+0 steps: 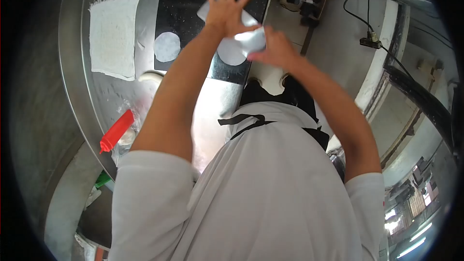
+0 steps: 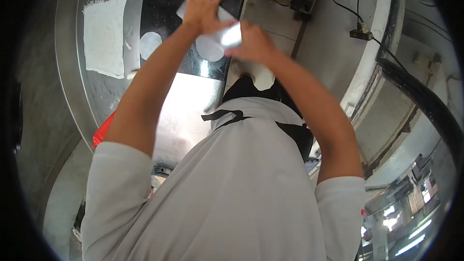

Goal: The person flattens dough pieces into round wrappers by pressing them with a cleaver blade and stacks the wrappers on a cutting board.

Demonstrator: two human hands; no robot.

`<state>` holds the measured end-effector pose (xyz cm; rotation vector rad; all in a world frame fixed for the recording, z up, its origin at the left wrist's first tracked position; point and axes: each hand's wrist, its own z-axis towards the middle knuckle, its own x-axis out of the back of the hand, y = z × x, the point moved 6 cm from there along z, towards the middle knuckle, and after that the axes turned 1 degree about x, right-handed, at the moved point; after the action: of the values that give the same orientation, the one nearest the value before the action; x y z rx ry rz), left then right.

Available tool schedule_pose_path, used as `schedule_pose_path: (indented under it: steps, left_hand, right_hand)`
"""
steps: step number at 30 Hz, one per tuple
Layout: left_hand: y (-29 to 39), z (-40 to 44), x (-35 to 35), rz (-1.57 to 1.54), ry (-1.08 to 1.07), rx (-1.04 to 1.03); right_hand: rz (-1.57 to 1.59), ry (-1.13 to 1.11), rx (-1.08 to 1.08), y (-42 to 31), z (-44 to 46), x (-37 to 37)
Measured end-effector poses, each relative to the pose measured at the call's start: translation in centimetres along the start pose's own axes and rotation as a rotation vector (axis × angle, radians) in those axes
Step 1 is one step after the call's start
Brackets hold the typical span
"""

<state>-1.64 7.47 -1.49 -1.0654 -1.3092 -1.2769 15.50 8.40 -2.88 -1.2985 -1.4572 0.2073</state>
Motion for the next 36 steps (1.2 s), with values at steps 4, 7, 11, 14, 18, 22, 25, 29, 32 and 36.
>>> schedule_pose_path:
  steps: [4,7,11,14,18,22,25,29,32,36]
  left_hand:
    - [4.5,-4.5,-1.0,-0.133,-0.167,-0.072]
    - [4.4,-3.6,-0.9,-0.11,-0.149,0.023]
    - [2.8,0.3,3.6,0.043,-0.354,0.268]
    - [0.9,-0.6,1.5,0.031,-0.127,0.206]
    - [4.5,-6.0,-0.6,-0.105,-0.083,0.085]
    - [3.5,-2.5,-1.4,-0.112,-0.054,0.163]
    - [2.6,-0.7,1.2,-0.009,0.058,0.313]
    - [0.7,2.1,2.6,0.116,-0.284,0.356]
    - [2.1,-2.9,-0.4,-0.004,-0.072,0.131]
    - [2.1,-0.9,-0.7,-0.037,0.074,0.164]
  right_hand:
    - [0.078,-0.093,-0.137,1.4,-7.0,-4.0]
    - [-0.124,-0.127,-0.071,3.4,-4.9,-1.9]
    - [-0.246,-0.152,0.146,2.1,1.2,3.8]
    - [-0.207,-0.188,0.126,0.5,1.8,3.3]
    - [-0.063,-0.183,0.042,3.6,-4.8,-3.0]
    - [-0.221,0.039,0.329,5.8,-0.4,0.8]
    - [-0.279,-0.259,0.221,2.6,2.2,4.9]
    - [-0.265,-0.182,0.215,0.6,5.0,5.5]
    - [-0.118,-0.144,0.238,1.9,-0.8,0.1]
    - [-0.238,-0.117,0.328,4.7,1.4,2.5]
